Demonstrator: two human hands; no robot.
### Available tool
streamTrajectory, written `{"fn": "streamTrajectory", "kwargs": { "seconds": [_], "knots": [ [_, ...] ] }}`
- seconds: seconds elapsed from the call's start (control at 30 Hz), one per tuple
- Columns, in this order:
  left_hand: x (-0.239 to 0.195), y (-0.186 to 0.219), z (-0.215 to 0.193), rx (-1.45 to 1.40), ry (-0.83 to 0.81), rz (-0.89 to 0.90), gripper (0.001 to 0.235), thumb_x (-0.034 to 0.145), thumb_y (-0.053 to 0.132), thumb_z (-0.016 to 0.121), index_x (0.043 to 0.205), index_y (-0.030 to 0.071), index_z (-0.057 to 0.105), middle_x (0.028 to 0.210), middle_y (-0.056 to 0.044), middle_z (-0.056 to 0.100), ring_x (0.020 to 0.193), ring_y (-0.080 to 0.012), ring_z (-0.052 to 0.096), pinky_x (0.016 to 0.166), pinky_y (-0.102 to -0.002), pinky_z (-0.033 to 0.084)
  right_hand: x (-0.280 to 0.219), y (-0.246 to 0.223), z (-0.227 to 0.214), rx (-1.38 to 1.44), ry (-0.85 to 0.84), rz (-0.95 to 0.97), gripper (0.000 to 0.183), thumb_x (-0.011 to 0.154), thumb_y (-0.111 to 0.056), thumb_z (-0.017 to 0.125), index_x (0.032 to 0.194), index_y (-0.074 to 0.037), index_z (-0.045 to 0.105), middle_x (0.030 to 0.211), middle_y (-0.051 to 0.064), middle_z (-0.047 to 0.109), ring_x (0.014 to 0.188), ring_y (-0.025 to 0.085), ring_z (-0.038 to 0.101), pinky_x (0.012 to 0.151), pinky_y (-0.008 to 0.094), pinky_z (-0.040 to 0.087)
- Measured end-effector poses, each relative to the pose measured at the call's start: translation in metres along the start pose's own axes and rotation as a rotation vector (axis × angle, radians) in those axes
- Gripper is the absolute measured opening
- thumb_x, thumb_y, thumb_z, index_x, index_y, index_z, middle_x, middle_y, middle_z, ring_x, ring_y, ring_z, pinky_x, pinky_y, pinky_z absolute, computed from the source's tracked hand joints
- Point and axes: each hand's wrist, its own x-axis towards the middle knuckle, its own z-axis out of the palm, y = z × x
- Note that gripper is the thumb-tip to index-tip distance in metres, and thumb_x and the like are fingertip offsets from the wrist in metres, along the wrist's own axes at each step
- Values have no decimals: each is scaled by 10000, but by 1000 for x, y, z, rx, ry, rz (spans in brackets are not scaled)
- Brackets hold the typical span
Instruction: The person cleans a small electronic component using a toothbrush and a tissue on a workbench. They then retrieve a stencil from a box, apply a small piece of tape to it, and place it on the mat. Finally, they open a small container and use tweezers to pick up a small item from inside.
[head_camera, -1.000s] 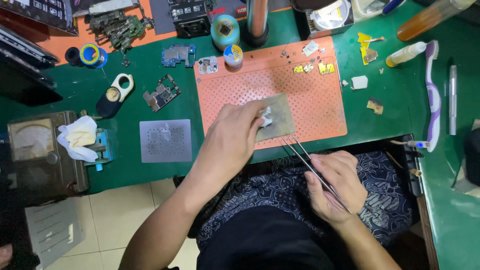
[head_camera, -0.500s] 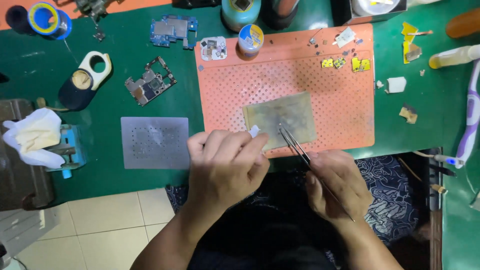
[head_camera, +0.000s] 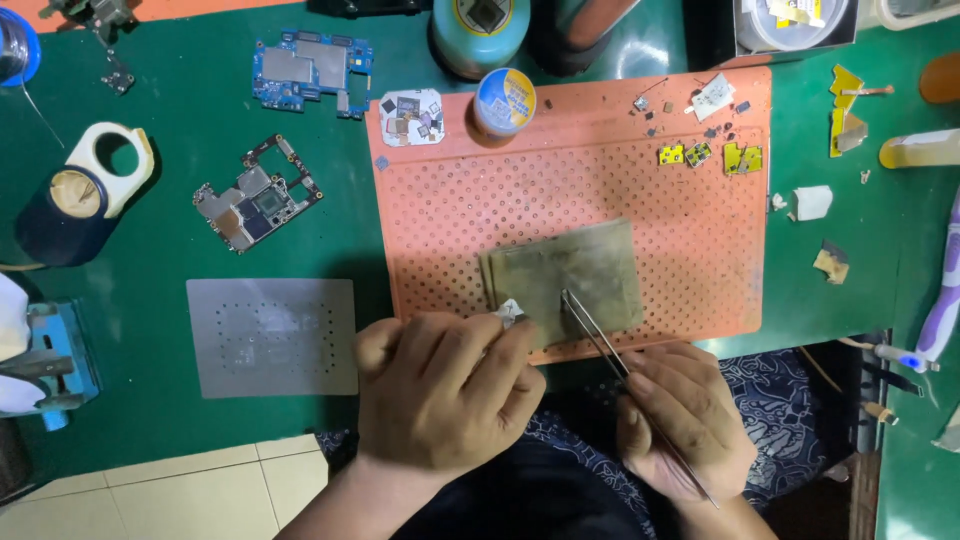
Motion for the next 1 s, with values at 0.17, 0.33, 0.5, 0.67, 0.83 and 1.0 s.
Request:
{"fn": "streamTrajectory", "kwargs": {
  "seconds": [0.17,0.33,0.5,0.67,0.83,1.0],
  "knots": [
    [1,-1,1,7,13,6,132,688,133,501,760,219,570,709,81,522,581,-124,438,643,-283,242,-2,0,-1,-21,-21,22,129,784,-105,527,837,13,529,824,180,593,735,273,602,682,386,537],
    [-1,-2,1,-11,19,12,116,689,135,519,760,203,579,716,75,532,597,-126,455,651,-286,249,-3,-3,-9,-4,-72,44,124,768,-56,557,880,-10,530,862,167,588,789,263,628,743,395,545],
    [-2,-2,-2,-42,18,5,113,715,132,540,787,194,602,756,71,542,623,-122,471,665,-282,273,17,-23,-23,-94,-204,-29,177,751,-38,599,917,6,554,938,170,579,851,265,616,805,405,513],
    [-5,-3,-5,-89,43,4,128,724,101,571,819,179,607,760,52,527,641,-124,478,693,-282,286,24,-25,-26,-198,-354,-162,224,770,-36,641,983,-26,572,1041,125,540,915,219,571,828,391,495],
    [-10,0,-9,-217,49,-65,218,755,53,581,942,165,574,820,58,548,740,-137,519,722,-319,349,19,-33,-36,-168,-343,-125,193,794,-55,582,987,-58,579,1073,102,542,964,215,550,869,391,471],
    [2,13,-11,-288,16,-11,162,844,57,587,992,104,543,905,-1,545,764,-189,570,681,-330,418,12,-29,-40,-174,-194,-156,154,780,-37,607,933,-50,593,998,119,571,876,216,589,823,377,491]
  ]
}}
